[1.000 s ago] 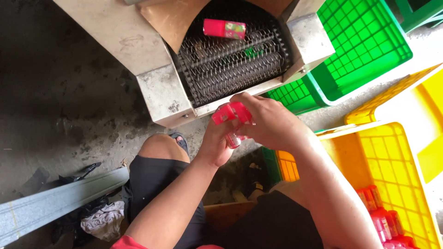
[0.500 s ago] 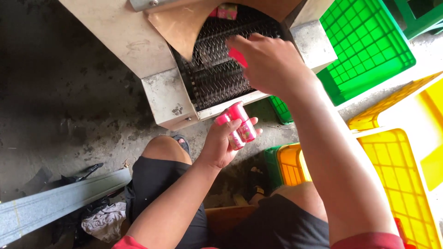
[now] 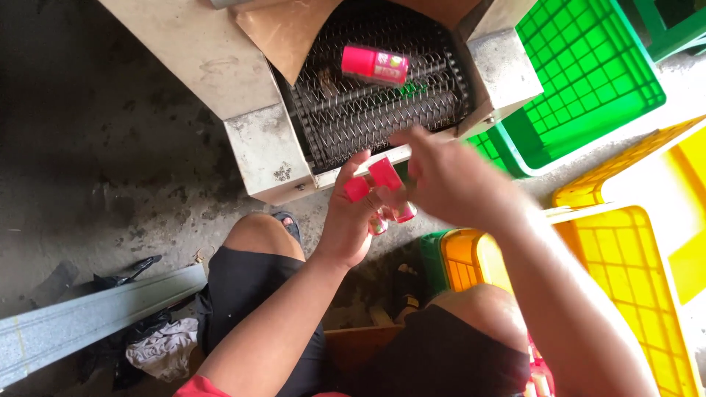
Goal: The person places pink capped bottles one by one onto a small conveyor belt and then arranges them in a yellow plastic bin.
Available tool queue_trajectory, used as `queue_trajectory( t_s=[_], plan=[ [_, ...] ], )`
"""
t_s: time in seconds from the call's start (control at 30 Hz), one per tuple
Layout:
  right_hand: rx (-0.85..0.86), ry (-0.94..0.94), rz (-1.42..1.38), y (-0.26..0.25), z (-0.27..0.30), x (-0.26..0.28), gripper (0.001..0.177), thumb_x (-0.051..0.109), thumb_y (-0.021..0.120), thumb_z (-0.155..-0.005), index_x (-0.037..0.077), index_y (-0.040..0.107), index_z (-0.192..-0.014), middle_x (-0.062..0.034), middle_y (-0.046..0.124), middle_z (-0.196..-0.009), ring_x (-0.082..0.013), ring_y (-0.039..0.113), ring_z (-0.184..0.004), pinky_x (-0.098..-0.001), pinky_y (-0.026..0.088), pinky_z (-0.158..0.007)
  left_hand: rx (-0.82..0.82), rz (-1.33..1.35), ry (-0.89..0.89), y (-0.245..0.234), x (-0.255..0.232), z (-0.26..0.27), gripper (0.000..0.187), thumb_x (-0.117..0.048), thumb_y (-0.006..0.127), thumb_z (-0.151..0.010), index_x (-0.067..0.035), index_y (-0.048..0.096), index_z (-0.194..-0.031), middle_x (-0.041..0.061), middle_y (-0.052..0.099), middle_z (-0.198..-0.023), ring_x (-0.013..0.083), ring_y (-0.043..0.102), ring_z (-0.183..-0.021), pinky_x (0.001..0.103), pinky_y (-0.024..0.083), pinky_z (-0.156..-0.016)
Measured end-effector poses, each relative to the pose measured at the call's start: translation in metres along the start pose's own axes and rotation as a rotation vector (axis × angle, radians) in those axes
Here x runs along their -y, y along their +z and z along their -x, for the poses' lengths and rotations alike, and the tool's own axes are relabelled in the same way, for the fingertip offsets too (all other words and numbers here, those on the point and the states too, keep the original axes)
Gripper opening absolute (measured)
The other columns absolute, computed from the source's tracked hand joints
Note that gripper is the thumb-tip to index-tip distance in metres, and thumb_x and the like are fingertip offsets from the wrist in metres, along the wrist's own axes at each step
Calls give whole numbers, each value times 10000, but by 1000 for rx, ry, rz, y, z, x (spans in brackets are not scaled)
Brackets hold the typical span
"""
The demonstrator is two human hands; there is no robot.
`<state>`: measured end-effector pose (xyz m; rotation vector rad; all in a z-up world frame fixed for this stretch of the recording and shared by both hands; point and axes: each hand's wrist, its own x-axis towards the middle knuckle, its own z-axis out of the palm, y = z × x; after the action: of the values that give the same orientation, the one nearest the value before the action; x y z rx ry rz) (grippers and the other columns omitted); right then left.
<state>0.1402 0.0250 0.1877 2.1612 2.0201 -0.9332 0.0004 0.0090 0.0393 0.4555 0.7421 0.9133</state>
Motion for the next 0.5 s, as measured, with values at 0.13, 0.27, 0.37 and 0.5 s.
queue_trajectory(
  t_s=[0.13,0.27,0.37,0.5],
  plan=[
    [-52,-20,-112,37,16,-13,896,334,837,-759,157,380,-1509,-105,707,-863,-390,685,-842,-510,471,-720,144,42,122,-10,16,-1,521,-277,854,-823,-184,599,-1268,90,735,-989,206,646,-731,317,383,-470],
    [-130,-1,-110,47,14,-22,585,293,757,-794,129,483,-1284,-182,749,-896,-472,673,-882,-546,470,-706,124,9,129,-13,22,-2,529,-264,859,-811,-170,575,-1246,88,732,-950,161,583,-637,299,326,-431],
    [-207,-41,-69,32,8,-36,453,305,739,-833,125,535,-1195,-200,743,-893,-493,686,-855,-607,507,-712,96,22,139,-9,23,-2,586,-223,851,-825,-168,523,-1307,138,727,-1029,205,641,-706,334,465,-512],
    [-439,-175,193,-3,-21,-45,343,240,725,-872,120,577,-1157,-148,673,-818,-450,696,-744,-581,549,-645,64,60,44,-17,37,-7,580,-224,821,-874,-118,474,-1326,167,667,-1021,244,689,-745,386,608,-598]
  ],
)
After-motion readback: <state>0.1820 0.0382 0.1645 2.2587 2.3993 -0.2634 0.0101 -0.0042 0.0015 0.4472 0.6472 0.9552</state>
